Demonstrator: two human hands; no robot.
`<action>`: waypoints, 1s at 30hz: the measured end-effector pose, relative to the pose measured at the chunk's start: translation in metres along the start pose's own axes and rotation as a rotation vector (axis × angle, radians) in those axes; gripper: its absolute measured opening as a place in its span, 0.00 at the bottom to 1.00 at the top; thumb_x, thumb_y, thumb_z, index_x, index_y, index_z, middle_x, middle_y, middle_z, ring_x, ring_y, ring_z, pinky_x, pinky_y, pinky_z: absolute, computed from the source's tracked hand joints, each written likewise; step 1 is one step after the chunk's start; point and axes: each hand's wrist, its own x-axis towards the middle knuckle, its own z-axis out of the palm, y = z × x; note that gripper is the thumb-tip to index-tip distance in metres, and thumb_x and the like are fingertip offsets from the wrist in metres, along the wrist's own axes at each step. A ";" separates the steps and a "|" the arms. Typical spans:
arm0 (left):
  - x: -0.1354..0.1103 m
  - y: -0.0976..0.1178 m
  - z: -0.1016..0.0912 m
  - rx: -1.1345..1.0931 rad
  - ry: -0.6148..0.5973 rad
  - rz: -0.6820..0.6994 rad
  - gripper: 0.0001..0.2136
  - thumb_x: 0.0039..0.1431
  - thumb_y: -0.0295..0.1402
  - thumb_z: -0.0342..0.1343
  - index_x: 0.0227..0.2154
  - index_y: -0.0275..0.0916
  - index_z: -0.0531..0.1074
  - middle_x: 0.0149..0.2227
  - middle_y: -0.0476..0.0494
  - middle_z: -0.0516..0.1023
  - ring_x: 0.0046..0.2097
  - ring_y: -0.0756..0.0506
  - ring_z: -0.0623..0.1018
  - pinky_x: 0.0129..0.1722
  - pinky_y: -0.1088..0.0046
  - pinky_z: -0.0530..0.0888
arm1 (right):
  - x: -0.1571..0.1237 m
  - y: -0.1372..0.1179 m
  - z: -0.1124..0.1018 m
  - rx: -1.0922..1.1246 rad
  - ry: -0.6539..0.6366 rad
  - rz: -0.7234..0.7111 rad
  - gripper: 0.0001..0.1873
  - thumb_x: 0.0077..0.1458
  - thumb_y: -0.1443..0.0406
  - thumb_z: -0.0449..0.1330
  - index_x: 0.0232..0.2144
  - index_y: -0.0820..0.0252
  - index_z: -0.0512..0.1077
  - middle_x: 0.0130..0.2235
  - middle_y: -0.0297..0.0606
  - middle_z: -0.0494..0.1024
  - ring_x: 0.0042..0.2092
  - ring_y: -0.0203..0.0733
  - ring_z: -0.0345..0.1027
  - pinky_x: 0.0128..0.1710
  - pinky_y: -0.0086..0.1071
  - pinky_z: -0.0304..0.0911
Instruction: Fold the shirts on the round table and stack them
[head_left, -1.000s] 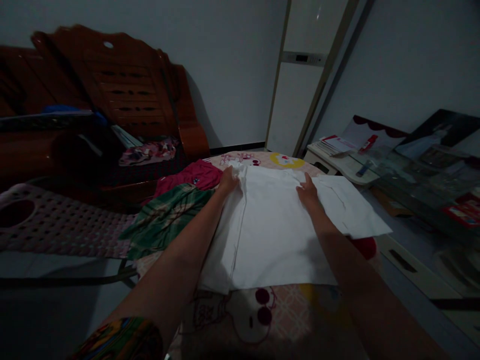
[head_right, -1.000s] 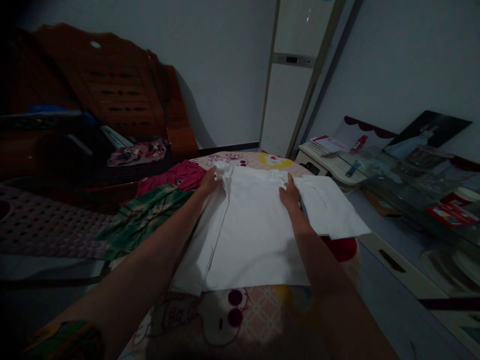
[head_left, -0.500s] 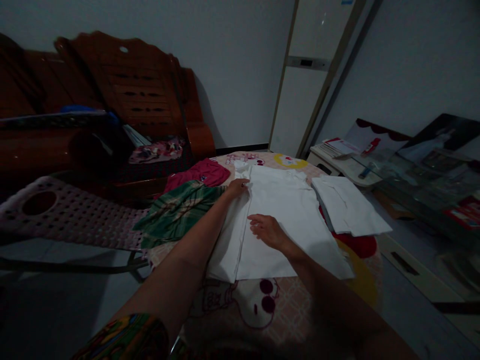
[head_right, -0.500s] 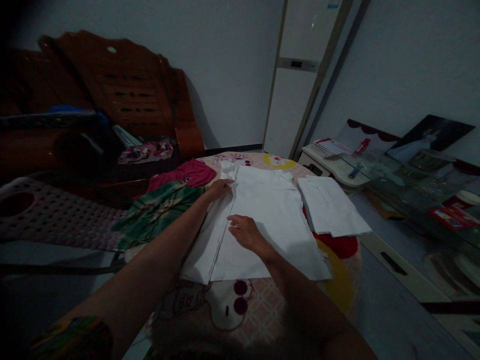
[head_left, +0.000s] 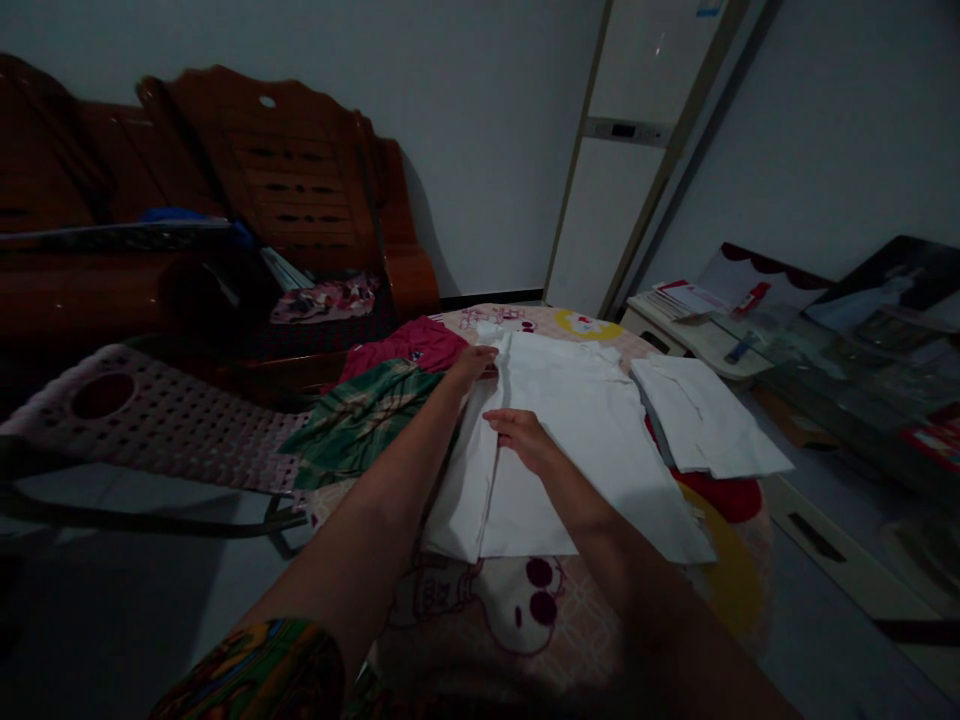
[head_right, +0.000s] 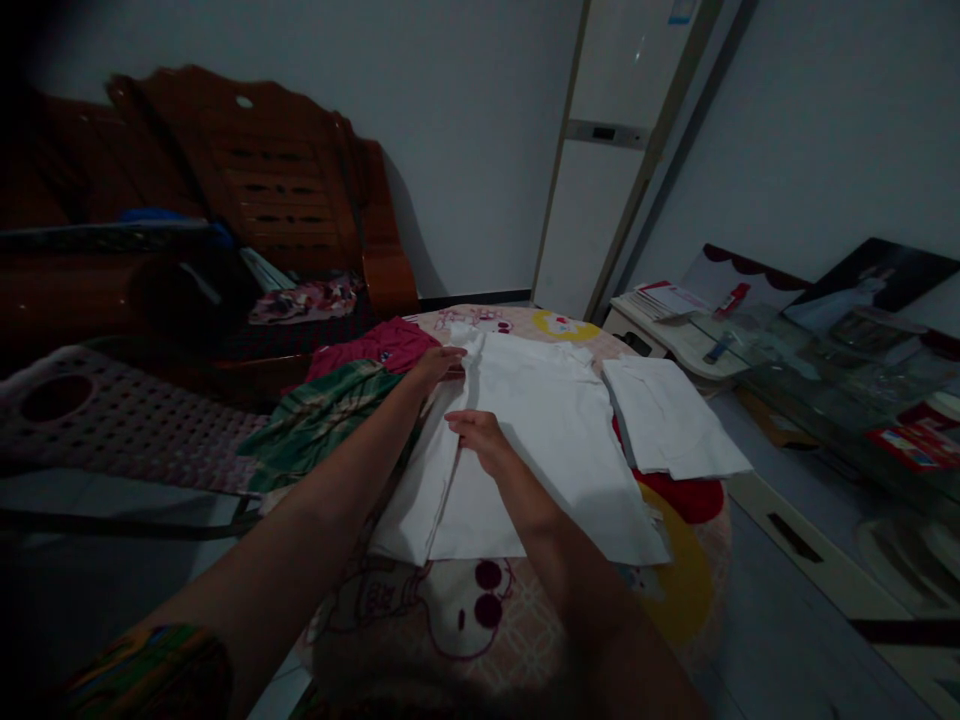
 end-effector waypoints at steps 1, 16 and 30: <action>0.001 0.001 0.001 -0.021 -0.003 -0.023 0.09 0.55 0.24 0.57 0.39 0.32 0.78 0.32 0.43 0.80 0.34 0.47 0.79 0.39 0.66 0.79 | -0.008 0.003 0.003 -0.016 -0.033 0.029 0.14 0.38 0.63 0.71 0.31 0.60 0.79 0.29 0.33 0.77 0.33 0.35 0.68 0.34 0.30 0.64; 0.020 -0.009 0.019 0.131 0.040 0.020 0.17 0.55 0.25 0.53 0.48 0.33 0.76 0.36 0.44 0.81 0.38 0.46 0.80 0.39 0.69 0.76 | -0.104 0.026 -0.005 -0.300 -0.108 0.036 0.07 0.38 0.67 0.65 0.26 0.62 0.77 0.16 0.25 0.65 0.20 0.29 0.56 0.19 0.24 0.48; 0.025 -0.012 0.030 0.512 0.040 0.248 0.19 0.52 0.27 0.55 0.48 0.34 0.77 0.49 0.37 0.80 0.53 0.39 0.75 0.55 0.65 0.70 | -0.120 0.032 -0.023 -0.497 0.019 -0.039 0.19 0.40 0.71 0.59 0.38 0.61 0.77 0.22 0.25 0.64 0.19 0.28 0.56 0.15 0.23 0.53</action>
